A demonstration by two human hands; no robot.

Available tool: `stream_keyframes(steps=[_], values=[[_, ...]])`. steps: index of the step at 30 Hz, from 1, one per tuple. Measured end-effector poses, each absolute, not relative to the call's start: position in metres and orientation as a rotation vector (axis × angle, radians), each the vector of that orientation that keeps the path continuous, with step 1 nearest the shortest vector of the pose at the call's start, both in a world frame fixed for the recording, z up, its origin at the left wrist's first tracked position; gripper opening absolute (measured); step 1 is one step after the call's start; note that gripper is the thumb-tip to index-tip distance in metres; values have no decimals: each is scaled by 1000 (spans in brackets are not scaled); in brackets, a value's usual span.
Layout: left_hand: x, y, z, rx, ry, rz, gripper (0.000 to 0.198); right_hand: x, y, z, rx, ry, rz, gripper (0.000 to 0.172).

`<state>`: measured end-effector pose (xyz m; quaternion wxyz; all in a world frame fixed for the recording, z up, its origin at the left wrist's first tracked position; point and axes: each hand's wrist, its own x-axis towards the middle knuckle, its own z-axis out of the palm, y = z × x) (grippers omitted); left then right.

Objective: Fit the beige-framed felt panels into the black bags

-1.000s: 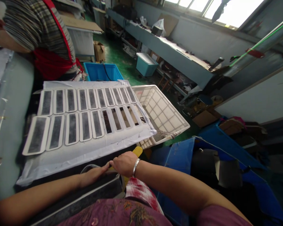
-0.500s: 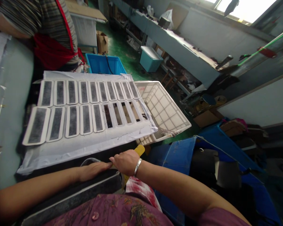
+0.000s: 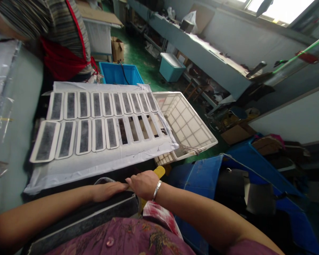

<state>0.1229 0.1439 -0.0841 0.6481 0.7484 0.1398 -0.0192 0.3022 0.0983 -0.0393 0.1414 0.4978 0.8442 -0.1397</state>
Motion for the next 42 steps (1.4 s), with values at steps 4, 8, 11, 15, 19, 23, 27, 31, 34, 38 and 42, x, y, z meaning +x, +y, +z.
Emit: stream_keyframes(steps=[4,8,11,15,19,23,27,31,34,38,42], values=[[124,143,-91,1715,329,-33,48,304,97,-37,1398,2449,-405,42],[122,144,-94,1704,321,-18,47,302,104,-37,1356,2422,-411,44],[120,145,-96,1656,331,21,43,298,109,-37,1307,2404,-454,44],[119,146,-103,1675,356,17,41,296,102,-38,1472,2360,-429,40],[124,146,-105,1719,341,-31,45,296,89,-40,1676,2278,-356,48],[126,146,-99,1685,324,-24,42,294,80,-40,1758,2254,-362,49],[126,144,-90,1659,317,-46,41,291,77,-39,1796,2234,-376,47],[129,142,-85,1629,320,-104,50,290,73,-41,1835,2212,-373,45],[137,142,-83,1624,324,-134,54,293,68,-42,1866,2191,-353,44],[143,143,-77,1662,349,-165,55,299,67,-37,1835,2164,-340,43],[132,144,-70,1706,394,-175,59,317,80,-22,1786,2227,-573,35]])
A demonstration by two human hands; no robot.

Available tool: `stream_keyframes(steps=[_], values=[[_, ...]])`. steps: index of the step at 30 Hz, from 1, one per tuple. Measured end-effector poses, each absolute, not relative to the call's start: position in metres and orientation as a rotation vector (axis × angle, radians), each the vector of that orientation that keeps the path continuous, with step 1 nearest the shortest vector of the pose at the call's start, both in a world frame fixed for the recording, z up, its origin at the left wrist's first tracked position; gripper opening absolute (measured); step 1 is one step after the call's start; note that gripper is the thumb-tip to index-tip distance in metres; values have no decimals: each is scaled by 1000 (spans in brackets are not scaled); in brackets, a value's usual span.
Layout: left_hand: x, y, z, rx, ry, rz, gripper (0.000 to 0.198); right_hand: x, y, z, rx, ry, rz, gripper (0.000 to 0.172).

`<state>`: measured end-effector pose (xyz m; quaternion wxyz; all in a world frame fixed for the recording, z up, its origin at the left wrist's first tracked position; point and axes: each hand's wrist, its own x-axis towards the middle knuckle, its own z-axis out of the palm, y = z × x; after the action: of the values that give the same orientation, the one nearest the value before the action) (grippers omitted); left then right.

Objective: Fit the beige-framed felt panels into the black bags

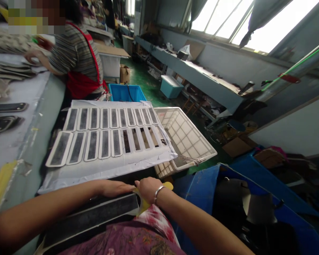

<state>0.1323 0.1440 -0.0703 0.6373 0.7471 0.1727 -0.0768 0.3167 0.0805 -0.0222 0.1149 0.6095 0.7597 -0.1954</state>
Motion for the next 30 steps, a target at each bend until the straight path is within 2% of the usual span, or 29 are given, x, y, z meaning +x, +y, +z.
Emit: stream_keyframes(steps=[1,3,6,8,11,12,13,16,21,26,30], values=[[128,144,-68,1713,402,-171,59,323,85,-17,1840,2252,-641,35],[121,143,-65,1727,413,-173,57,332,93,-7,2017,2294,-744,47],[117,142,-60,1751,402,-216,53,330,99,7,2326,2390,-1235,65],[118,143,-58,1773,391,-252,52,318,99,12,2379,2420,-1960,61],[121,143,-57,1808,378,-280,47,295,97,11,1863,2138,-3182,49],[122,143,-56,1816,366,-281,44,289,96,9,1644,1961,-3463,46],[122,143,-56,1820,354,-277,41,284,95,6,1510,1836,-3591,45],[122,142,-58,1818,352,-262,37,276,92,-3,1415,1708,-3646,45],[131,139,-56,1811,411,-292,37,272,84,-11,1559,1978,-3411,49],[139,134,-41,1828,527,-336,49,291,86,-3,1442,1657,-3740,44],[140,131,-37,1824,564,-334,52,305,84,1,1463,1613,-3783,43]])
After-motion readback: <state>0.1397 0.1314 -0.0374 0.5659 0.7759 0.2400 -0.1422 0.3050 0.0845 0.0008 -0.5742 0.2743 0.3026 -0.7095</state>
